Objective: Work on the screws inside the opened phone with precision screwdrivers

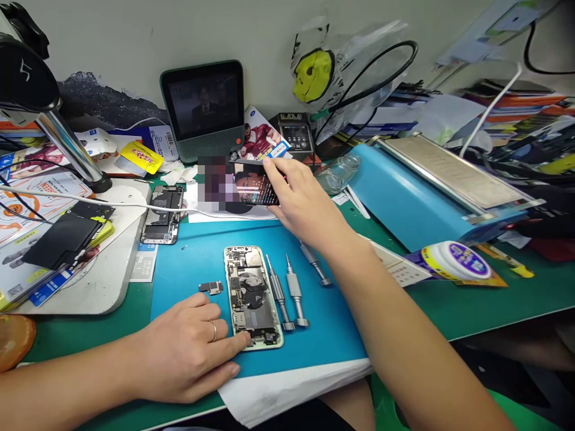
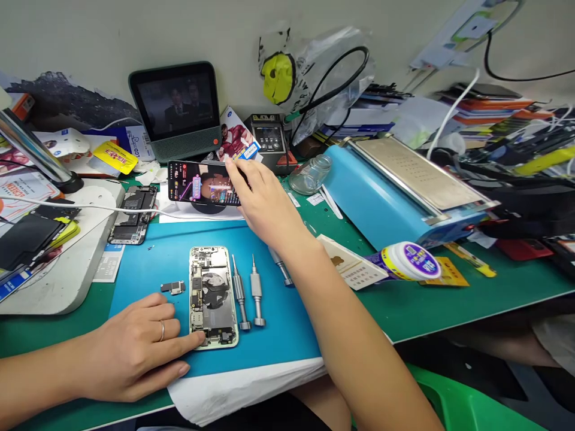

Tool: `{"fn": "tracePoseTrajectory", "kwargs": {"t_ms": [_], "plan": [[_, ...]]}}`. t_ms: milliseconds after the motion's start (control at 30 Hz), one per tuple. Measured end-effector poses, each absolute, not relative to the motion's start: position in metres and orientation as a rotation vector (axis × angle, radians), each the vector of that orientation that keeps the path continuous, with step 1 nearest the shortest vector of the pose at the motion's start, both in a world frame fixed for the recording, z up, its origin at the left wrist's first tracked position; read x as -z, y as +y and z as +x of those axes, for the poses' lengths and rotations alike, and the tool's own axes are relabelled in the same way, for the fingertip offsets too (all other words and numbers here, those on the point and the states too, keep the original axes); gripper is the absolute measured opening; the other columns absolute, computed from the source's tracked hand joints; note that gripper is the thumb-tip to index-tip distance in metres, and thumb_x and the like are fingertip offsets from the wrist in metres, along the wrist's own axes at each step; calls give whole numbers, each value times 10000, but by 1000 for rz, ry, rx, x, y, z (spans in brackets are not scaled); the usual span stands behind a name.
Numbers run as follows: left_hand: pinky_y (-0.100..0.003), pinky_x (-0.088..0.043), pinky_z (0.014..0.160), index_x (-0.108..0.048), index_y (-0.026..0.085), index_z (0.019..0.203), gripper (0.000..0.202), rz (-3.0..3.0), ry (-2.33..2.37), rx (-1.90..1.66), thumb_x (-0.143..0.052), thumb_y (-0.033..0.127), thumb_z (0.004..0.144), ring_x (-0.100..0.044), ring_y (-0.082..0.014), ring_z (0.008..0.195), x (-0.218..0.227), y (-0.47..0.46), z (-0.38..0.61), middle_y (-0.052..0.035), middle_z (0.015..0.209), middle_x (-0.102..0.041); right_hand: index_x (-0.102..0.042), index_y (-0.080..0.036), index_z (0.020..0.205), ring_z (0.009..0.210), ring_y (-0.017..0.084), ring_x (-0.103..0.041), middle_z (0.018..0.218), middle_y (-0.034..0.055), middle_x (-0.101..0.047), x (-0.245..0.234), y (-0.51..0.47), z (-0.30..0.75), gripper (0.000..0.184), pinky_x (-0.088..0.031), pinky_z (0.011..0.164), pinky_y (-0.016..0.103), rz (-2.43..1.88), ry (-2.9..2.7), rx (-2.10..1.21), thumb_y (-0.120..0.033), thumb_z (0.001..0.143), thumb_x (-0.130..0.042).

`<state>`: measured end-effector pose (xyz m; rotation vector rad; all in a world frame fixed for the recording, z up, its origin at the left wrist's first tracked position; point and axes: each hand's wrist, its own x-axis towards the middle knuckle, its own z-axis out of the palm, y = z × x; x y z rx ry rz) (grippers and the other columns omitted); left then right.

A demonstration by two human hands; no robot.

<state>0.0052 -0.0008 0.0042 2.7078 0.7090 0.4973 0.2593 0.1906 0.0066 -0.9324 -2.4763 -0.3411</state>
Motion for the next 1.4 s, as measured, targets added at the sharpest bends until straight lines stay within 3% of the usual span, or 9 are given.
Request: {"fn": "tracePoseTrajectory", "kwargs": {"t_ms": [133,333,667,1000,1200,1400], "plan": [[-382,-306,673,-628,116,1280,295,2702,706,-494,-499,267,1061,-482,-214,696,-4,-1,5,-32,747,-601,-203,-88,1635,1475,425,-396,1557,259,-438,-5,193,260,844,-375,1222,616,-1024,-2443,370,-94,885,-589],[-383,-302,683,-620,111,1298,299,2686,712,-471,-498,250,1063,-488,-214,709,-5,0,5,-35,769,-604,-147,-105,1644,1444,443,-417,1571,259,-422,-3,191,260,872,-431,1144,647,-1145,-2408,300,-192,906,-603],[-382,-309,691,-605,117,1333,319,2677,709,-455,-516,244,1055,-486,-218,714,-4,0,5,-37,781,-599,-360,-73,1526,1333,408,-525,1445,246,-549,2,191,259,720,-480,1086,582,-1085,-2312,430,-154,851,-598],[-382,-307,693,-614,112,1313,306,2680,699,-466,-497,248,1065,-478,-218,718,-4,0,5,-36,779,-597,-302,-161,1573,1389,402,-492,1497,199,-529,2,189,261,712,-433,1128,598,-1069,-2298,401,-222,915,-567],[-383,-294,682,-620,110,1300,302,2686,705,-471,-485,254,1070,-470,-215,709,-4,0,6,-32,778,-598,-261,-179,1616,1450,412,-428,1555,199,-477,1,191,264,736,-418,1154,613,-1126,-2346,281,-335,976,-590],[-383,-290,679,-621,114,1304,310,2698,708,-462,-492,272,1071,-478,-215,708,-5,-1,5,-31,770,-601,-211,-211,1649,1531,413,-329,1634,189,-395,0,192,273,814,-330,1229,630,-1123,-2377,249,-466,987,-611]]}}
